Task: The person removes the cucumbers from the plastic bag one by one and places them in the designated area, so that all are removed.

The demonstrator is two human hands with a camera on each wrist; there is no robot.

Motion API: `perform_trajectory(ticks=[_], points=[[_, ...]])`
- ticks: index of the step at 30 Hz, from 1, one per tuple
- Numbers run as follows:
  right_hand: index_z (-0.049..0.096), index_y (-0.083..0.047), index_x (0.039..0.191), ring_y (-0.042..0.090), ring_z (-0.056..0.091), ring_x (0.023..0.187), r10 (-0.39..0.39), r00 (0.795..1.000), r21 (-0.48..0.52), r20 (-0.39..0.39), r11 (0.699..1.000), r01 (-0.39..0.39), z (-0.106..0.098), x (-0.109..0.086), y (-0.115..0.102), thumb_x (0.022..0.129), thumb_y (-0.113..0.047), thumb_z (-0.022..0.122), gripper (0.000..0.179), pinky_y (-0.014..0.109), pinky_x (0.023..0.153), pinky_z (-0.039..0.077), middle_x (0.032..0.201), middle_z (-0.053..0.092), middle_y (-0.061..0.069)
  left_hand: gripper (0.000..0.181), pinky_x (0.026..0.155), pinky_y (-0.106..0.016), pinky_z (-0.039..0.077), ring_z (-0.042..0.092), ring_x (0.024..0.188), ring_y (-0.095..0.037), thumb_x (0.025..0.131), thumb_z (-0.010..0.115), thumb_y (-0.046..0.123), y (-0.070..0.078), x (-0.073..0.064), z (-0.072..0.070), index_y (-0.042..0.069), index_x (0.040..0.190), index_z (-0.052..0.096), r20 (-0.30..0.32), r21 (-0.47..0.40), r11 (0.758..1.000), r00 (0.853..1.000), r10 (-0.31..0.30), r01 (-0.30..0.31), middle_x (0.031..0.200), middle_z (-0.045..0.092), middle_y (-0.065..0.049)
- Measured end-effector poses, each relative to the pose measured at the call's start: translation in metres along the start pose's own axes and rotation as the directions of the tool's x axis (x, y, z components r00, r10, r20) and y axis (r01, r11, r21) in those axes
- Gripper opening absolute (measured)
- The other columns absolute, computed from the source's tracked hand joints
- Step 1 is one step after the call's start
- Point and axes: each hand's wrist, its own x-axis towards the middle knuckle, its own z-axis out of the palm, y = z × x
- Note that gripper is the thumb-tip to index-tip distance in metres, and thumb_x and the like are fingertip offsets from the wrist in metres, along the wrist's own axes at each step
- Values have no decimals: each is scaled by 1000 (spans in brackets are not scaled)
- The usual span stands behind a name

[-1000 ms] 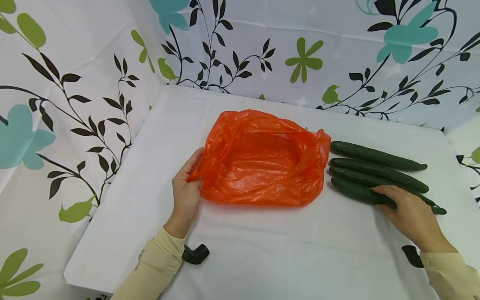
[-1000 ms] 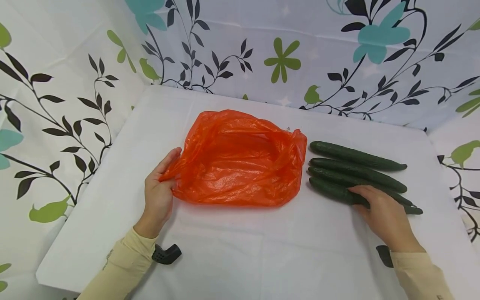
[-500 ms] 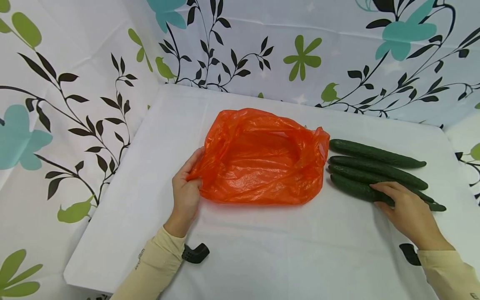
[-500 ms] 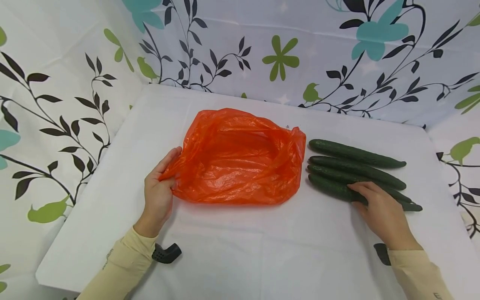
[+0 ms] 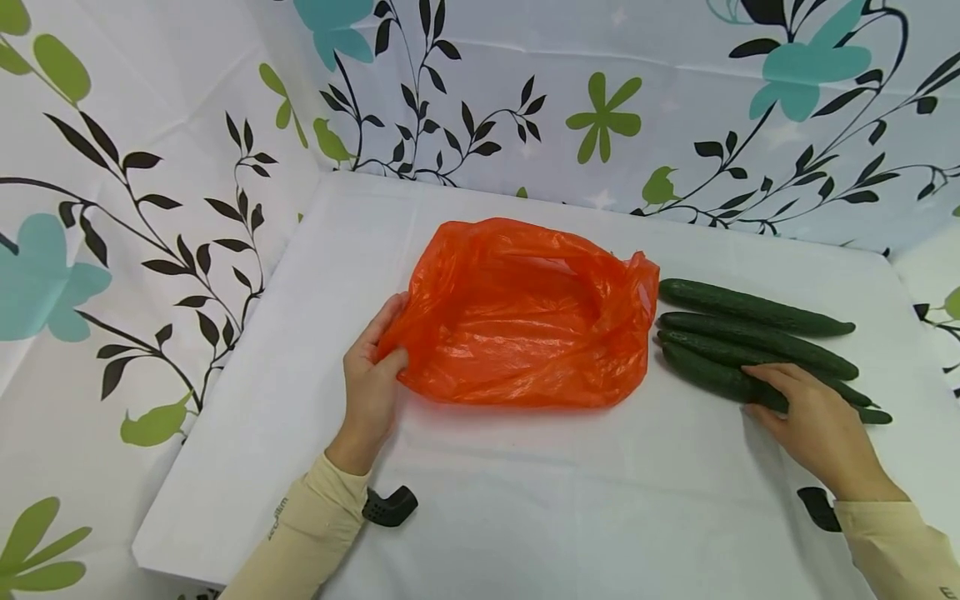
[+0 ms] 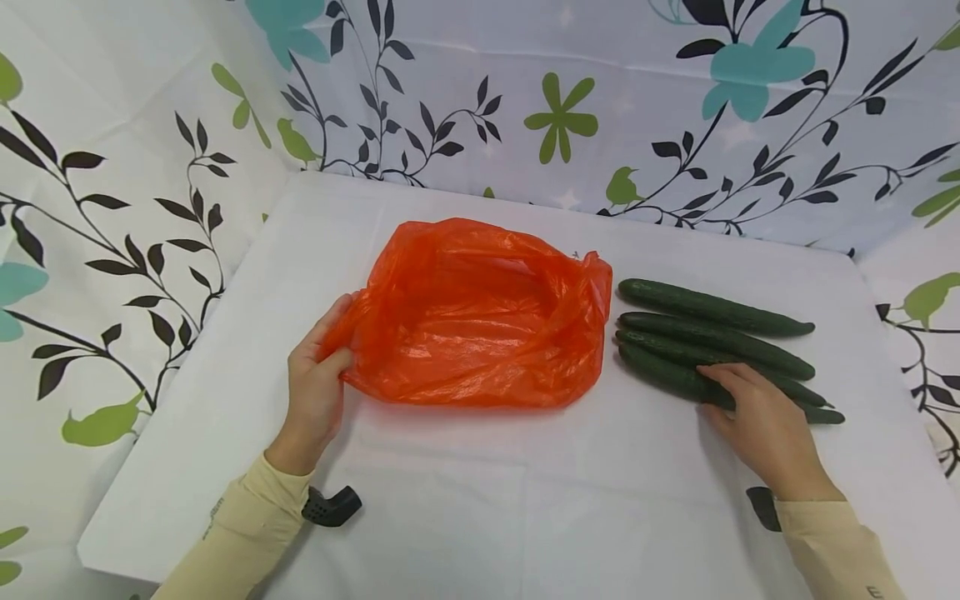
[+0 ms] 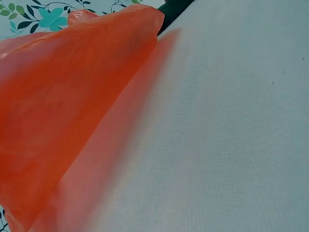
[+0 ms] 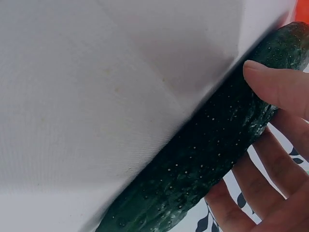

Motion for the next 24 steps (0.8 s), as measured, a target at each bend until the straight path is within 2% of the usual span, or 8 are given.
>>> perform_trajectory(ticks=[5,9,12,15,20,24], points=[[66,-3,126,52,60,100,16,1000,3,-6,1000,-16,-3,0,-5,76,-10,86,54,65,69,48,126,61,22,63,106,-30,43,43,140,-21,90,43,-11,4,0,-1,2,152,43,67,-27,998,996,64,-63,155,44,-15],[66,-4,126,53,59,103,28,1000,17,-5,999,-28,-4,1,-8,77,-11,85,53,66,70,48,126,61,22,60,108,-29,41,40,142,-26,94,50,-8,6,4,-1,0,152,41,112,-22,993,987,117,-116,156,41,-17],[65,-3,127,53,57,107,35,999,27,0,999,-34,-5,4,-10,79,-12,84,52,67,74,46,127,61,22,59,108,-30,41,38,144,-28,96,55,-3,8,8,-2,0,153,41,139,-4,988,978,155,-156,155,43,-13],[64,-3,129,53,57,109,39,999,42,1,998,-39,-7,7,-13,81,-14,83,53,67,76,46,128,60,23,58,110,-33,38,36,145,-25,97,57,2,11,11,-2,-1,153,40,143,5,984,973,178,-181,154,46,-8],[62,-2,132,53,57,111,28,1000,62,-2,998,-28,-12,16,-20,84,-18,81,54,68,78,46,130,59,23,54,112,-32,36,38,144,-19,100,53,10,21,19,-3,0,152,42,133,67,974,969,207,-217,151,50,-3],[62,-2,133,53,56,111,4,1000,56,-15,998,-3,-16,28,-29,84,-20,81,56,68,82,45,131,60,24,52,113,-32,35,40,143,-19,101,49,15,32,30,-1,2,151,44,138,126,954,957,254,-271,150,51,-2]])
